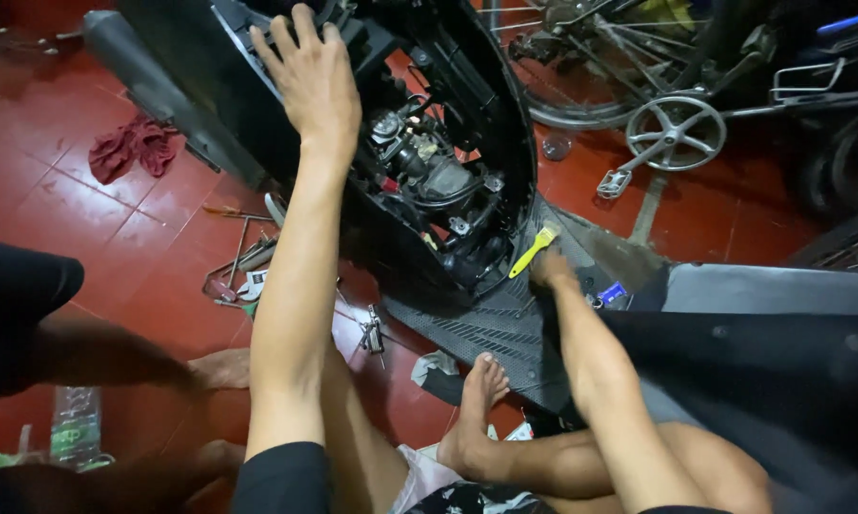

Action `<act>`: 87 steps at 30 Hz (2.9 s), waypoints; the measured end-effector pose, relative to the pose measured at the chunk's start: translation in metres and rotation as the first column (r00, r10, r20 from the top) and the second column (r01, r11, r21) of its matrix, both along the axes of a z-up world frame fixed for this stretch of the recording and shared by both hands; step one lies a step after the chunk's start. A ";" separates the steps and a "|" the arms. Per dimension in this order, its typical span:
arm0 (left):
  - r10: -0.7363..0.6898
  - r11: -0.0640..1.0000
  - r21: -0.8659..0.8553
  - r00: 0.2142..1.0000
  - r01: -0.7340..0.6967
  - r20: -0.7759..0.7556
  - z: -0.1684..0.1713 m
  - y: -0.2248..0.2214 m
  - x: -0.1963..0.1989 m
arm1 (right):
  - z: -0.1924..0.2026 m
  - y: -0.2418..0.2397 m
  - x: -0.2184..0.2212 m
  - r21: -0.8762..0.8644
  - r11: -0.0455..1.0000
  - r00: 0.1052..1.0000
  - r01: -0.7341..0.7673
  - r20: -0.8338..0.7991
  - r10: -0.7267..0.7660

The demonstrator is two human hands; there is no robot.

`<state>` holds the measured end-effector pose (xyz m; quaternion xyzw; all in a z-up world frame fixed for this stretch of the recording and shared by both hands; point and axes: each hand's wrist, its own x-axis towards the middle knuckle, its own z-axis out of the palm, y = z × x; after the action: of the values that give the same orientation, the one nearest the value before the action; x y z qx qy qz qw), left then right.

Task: Cleaning and adjusting internal components of a motorcycle using a brush and small tools.

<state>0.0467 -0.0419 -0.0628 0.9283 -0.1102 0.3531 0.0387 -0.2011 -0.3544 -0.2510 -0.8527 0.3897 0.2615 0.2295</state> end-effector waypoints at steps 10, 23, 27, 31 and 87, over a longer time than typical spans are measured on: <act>0.012 0.999 -0.036 0.999 -0.011 0.035 0.007 0.001 -0.003 | -0.018 0.001 -0.010 -0.069 0.967 0.964 -0.244 -0.126 0.234; -0.023 0.989 -0.146 0.998 0.031 0.053 0.002 0.005 0.009 | 0.171 0.032 0.066 0.336 0.784 0.713 -0.522 -0.332 0.617; -0.068 0.978 -0.196 0.997 0.074 0.039 0.003 0.010 0.013 | 0.234 0.035 0.088 0.315 0.617 0.678 -0.721 0.139 0.722; -0.123 0.962 -0.235 0.990 0.136 0.070 0.008 0.016 0.010 | 0.231 0.045 0.127 0.340 0.459 0.561 -0.821 0.631 0.536; -0.191 0.936 -0.289 0.980 0.201 0.063 0.016 0.021 0.010 | 0.191 0.128 0.191 0.024 0.740 0.045 -0.673 0.999 0.008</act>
<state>0.0563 -0.0213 -0.0468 0.8905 -0.1492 0.3754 0.2093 -0.0096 -0.2264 -0.0601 -0.7829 -0.1671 -0.2136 0.5599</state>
